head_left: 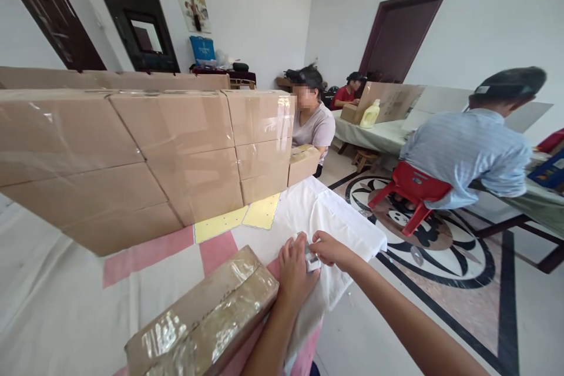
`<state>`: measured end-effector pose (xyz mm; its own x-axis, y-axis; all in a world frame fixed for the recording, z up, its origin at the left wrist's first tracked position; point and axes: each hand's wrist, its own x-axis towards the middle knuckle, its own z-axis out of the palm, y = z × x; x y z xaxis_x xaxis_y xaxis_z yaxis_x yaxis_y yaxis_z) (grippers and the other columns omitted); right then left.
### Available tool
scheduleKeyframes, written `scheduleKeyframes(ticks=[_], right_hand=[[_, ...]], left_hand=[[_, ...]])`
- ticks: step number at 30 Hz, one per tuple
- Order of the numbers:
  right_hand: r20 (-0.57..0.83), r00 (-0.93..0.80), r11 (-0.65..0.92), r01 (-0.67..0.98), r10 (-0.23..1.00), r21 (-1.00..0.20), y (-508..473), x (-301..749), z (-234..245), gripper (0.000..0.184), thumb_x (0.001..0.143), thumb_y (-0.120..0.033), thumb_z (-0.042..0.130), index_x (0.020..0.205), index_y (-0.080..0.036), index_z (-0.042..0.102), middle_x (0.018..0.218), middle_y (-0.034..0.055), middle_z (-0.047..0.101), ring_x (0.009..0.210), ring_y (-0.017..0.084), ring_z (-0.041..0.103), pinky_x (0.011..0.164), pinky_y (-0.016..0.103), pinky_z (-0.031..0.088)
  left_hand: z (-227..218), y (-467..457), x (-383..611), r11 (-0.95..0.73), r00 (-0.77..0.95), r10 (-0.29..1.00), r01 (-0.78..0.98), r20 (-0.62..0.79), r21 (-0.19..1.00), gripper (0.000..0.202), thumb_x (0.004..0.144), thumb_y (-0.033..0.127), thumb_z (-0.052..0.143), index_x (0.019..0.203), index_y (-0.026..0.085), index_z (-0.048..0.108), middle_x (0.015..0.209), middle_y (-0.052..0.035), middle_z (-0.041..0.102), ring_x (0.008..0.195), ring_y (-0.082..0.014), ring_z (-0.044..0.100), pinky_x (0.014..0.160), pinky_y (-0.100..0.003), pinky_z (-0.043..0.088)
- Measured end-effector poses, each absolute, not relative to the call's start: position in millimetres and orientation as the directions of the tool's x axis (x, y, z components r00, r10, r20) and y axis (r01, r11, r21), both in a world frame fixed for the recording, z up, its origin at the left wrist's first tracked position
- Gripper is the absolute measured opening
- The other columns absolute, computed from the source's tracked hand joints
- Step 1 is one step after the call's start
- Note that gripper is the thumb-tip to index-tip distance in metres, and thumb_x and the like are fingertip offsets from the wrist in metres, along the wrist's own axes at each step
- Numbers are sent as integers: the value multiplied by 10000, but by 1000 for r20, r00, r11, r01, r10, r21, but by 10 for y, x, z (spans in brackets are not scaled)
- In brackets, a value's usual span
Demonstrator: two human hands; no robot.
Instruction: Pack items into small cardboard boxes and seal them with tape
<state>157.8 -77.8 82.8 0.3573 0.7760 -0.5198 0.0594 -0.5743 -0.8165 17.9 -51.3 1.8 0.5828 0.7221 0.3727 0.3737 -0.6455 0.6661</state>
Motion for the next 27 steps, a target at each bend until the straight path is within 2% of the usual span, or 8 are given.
scheduleKeyframes(ticks=[7, 10, 13, 15, 18, 24, 27], right_hand=[[-485, 287, -507, 1, 826, -862, -802, 1508, 897, 293, 707, -193, 628, 860, -247, 384, 538, -88, 550, 323, 33, 233, 379, 204, 102], [-413, 299, -436, 10, 860, -900, -890, 1482, 877, 303, 705, -201, 624, 841, -253, 358, 507, -105, 527, 320, 38, 241, 378, 201, 96], [-329, 297, -354, 34, 896, -934, -986, 1466, 827, 324, 697, -236, 651, 829, -255, 355, 491, -116, 520, 324, 41, 246, 373, 196, 93], [-277, 295, -303, 44, 914, -952, -1045, 1460, 790, 345, 682, -266, 676, 819, -253, 359, 493, -115, 526, 338, 43, 272, 371, 190, 109], [-213, 297, -232, 31, 931, -972, -1130, 1464, 727, 372, 670, -302, 695, 804, -250, 352, 514, -113, 527, 367, 45, 320, 384, 181, 153], [-129, 282, -97, -123, 951, -988, -1287, 1478, 530, 397, 745, -371, 690, 800, -252, 315, 542, -138, 418, 374, 16, 182, 401, 200, 113], [-83, 310, -16, -211, 947, -977, -1346, 1416, 446, 427, 772, -368, 731, 780, -248, 321, 539, -131, 409, 369, 11, 179, 402, 212, 84]], left_hand=[[63, -503, 169, -609, 535, 764, 410, 361, 679, 917, 688, 249, 737, 1526, 236, 365, 1531, -110, 489, 1382, -409, 397, 1150, -578, 322], [73, -514, 159, -634, 543, 747, 406, 384, 658, 932, 678, 240, 750, 1527, 255, 366, 1520, -117, 495, 1370, -412, 413, 1139, -587, 330], [69, -526, 151, -653, 543, 737, 416, 403, 633, 877, 663, 230, 767, 1476, 273, 441, 1531, -112, 481, 1367, -414, 412, 1129, -588, 341], [64, -532, 148, -648, 534, 745, 437, 399, 624, 820, 662, 246, 778, 1431, 262, 493, 1558, -117, 445, 1370, -413, 406, 1115, -582, 355], [60, -535, 142, -635, 529, 758, 466, 381, 617, 865, 655, 286, 799, 1451, 228, 467, 1580, -129, 411, 1370, -400, 407, 1111, -566, 363], [75, -531, 119, -645, 530, 755, 492, 386, 585, 846, 655, 404, 832, 1419, 266, 494, 1579, -78, 427, 1347, -343, 444, 1115, -496, 371], [98, -533, 108, -655, 532, 748, 497, 397, 569, 802, 691, 453, 810, 1409, 270, 503, 1573, -67, 436, 1329, -325, 462, 1104, -473, 385]])
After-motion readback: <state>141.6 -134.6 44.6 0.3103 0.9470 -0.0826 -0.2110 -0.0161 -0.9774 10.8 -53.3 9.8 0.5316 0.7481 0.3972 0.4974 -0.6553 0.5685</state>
